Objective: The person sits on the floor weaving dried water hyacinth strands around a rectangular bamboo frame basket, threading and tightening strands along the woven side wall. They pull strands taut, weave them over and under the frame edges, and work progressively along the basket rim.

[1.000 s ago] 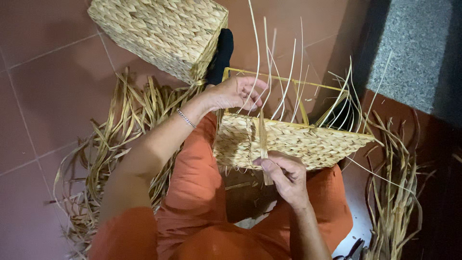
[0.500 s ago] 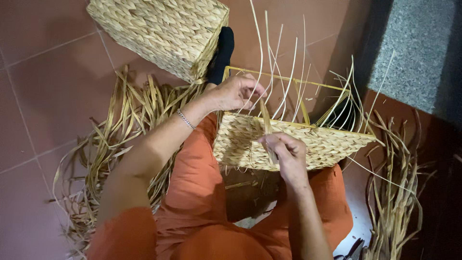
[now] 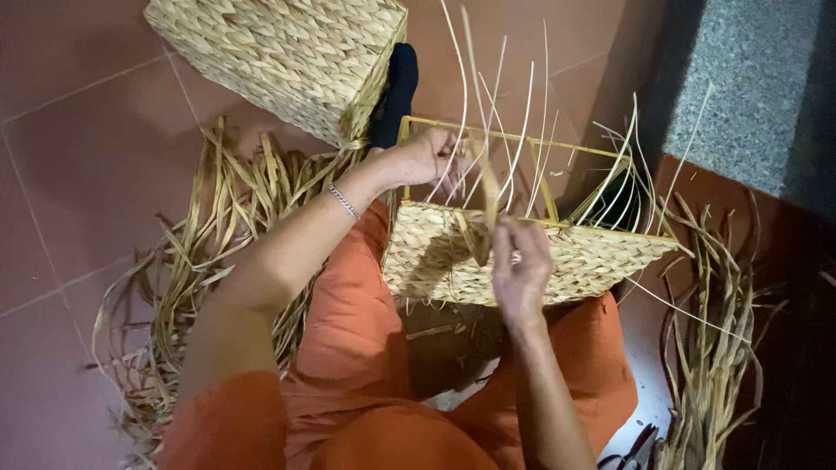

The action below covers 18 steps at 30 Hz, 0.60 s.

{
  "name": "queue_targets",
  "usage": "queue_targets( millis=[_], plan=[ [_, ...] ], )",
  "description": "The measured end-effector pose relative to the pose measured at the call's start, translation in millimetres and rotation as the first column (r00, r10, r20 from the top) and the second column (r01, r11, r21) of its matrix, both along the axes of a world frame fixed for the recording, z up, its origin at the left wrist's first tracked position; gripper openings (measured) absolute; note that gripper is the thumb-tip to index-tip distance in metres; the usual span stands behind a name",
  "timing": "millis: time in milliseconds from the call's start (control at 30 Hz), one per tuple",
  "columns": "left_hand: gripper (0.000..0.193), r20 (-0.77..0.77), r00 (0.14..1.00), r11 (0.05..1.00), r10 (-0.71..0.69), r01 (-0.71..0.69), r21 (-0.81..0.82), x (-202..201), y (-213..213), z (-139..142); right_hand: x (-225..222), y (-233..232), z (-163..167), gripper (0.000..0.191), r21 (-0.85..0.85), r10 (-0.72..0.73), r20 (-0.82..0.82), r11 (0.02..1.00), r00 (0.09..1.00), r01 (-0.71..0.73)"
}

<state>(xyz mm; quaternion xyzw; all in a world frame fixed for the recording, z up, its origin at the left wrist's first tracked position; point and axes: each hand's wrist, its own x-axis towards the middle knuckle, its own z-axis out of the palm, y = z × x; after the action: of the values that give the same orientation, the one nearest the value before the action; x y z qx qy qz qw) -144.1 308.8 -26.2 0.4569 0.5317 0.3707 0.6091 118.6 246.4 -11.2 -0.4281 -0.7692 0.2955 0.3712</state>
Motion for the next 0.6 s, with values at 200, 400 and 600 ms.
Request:
queue_targets(
  millis=[200, 400, 600],
  plan=[
    [0.031, -0.05, 0.975, 0.967, -0.215, 0.219, 0.126, 5, 3, 2, -7, -19, -3, 0.03, 0.433, 0.015, 0.225, 0.894, 0.974, -0.114],
    [0.029, -0.077, 0.972, 0.972, -0.22, 0.225, 0.063, 8, 3, 15, -15, -23, 9, 0.044, 0.478, -0.003, 0.323, 0.863, 0.946, -0.161],
    [0.028, -0.104, 0.914, 0.912, -0.393, 0.402, 0.082, 8, 6, 14, -20, -29, 16, 0.046, 0.484, -0.047, 0.352, 0.864, 0.935, -0.139]
  ],
)
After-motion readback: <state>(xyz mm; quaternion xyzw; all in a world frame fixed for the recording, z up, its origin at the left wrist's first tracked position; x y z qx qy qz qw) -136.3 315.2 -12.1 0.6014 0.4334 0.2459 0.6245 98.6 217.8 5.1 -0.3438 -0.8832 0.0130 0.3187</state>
